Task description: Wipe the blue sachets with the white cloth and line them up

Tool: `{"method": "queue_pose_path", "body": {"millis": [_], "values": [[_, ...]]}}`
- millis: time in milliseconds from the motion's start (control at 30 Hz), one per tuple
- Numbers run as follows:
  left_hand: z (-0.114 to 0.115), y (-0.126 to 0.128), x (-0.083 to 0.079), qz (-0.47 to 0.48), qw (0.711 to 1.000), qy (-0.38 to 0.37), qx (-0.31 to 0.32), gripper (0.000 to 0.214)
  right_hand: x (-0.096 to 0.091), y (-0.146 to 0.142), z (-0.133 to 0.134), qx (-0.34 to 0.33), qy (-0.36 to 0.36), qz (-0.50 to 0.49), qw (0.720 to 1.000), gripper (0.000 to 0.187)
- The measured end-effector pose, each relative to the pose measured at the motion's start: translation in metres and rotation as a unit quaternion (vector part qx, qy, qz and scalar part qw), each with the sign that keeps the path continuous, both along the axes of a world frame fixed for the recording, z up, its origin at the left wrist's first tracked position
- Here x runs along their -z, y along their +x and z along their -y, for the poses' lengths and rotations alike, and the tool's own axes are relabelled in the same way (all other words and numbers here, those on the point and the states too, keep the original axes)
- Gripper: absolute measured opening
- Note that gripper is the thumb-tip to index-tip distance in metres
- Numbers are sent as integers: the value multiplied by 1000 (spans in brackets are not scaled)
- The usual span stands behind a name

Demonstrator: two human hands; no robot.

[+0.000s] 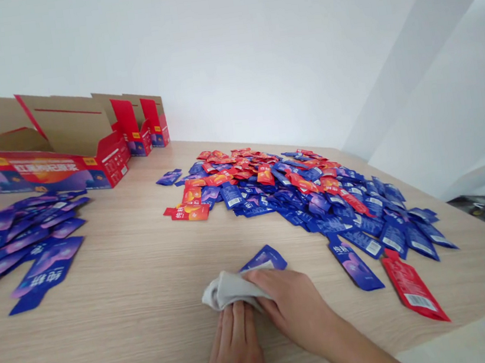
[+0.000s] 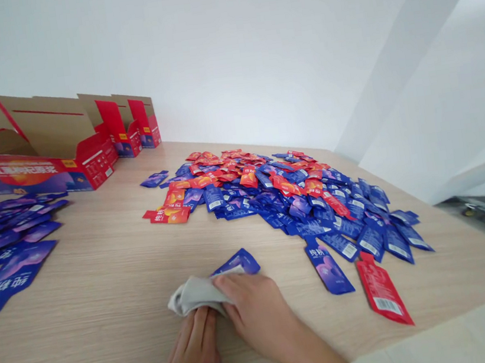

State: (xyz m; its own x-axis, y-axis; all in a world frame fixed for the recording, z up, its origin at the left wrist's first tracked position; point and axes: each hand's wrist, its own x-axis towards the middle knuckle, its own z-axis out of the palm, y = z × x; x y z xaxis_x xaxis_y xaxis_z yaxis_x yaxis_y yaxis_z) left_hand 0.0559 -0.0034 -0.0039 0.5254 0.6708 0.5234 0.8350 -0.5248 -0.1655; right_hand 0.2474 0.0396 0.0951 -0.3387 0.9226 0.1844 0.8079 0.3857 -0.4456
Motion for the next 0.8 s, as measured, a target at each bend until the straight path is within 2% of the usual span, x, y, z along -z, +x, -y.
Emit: {"method": "queue_pose_path", "body": {"millis": [33,133,200,233,300,333,367,400,500,533,567,600,700,733,767,800], "values": [[0,0,-2,-2,1000,-4,-1,59,1,2,-3,35,-12,27,999,31],[1,0,-4,-6,1000,-19,-6,64,2,16,-15,231,-23,90,969,31],[0,1,-3,-13,1000,-20,-4,65,2,21,-17,282,-20,97,954,34],[0,1,-2,-13,1000,-21,-3,65,1,19,-16,259,-14,85,962,34],[0,1,0,-4,1000,-22,-6,66,1,13,-9,141,-4,56,988,30],[0,1,0,1,1000,-22,-6,66,1,9,-7,77,-2,43,996,30],[0,1,0,4,1000,-25,-7,66,1,7,-6,42,-5,38,998,30],[0,1,-1,6,1000,-25,-6,66,2,7,-6,46,-11,44,998,30],[1,1,-3,5,1000,-18,-3,66,3,14,-13,214,-23,85,973,30],[1,1,-3,7,1000,-14,-5,66,4,17,-15,255,-23,92,962,32],[2,1,-3,10,1000,-10,-7,66,4,19,-16,269,-20,90,959,34],[2,1,-3,12,1000,-7,-8,66,4,19,-15,251,-11,79,965,34],[3,1,-4,13,1000,-13,-3,66,5,18,-9,112,24,53,992,31],[3,1,-4,13,1000,-19,-1,66,5,19,-8,92,29,56,994,32],[3,1,-5,13,1000,-25,-2,67,6,21,-9,106,27,66,992,33],[3,1,-5,16,999,-28,-4,68,6,24,-10,151,19,81,985,33]]}}
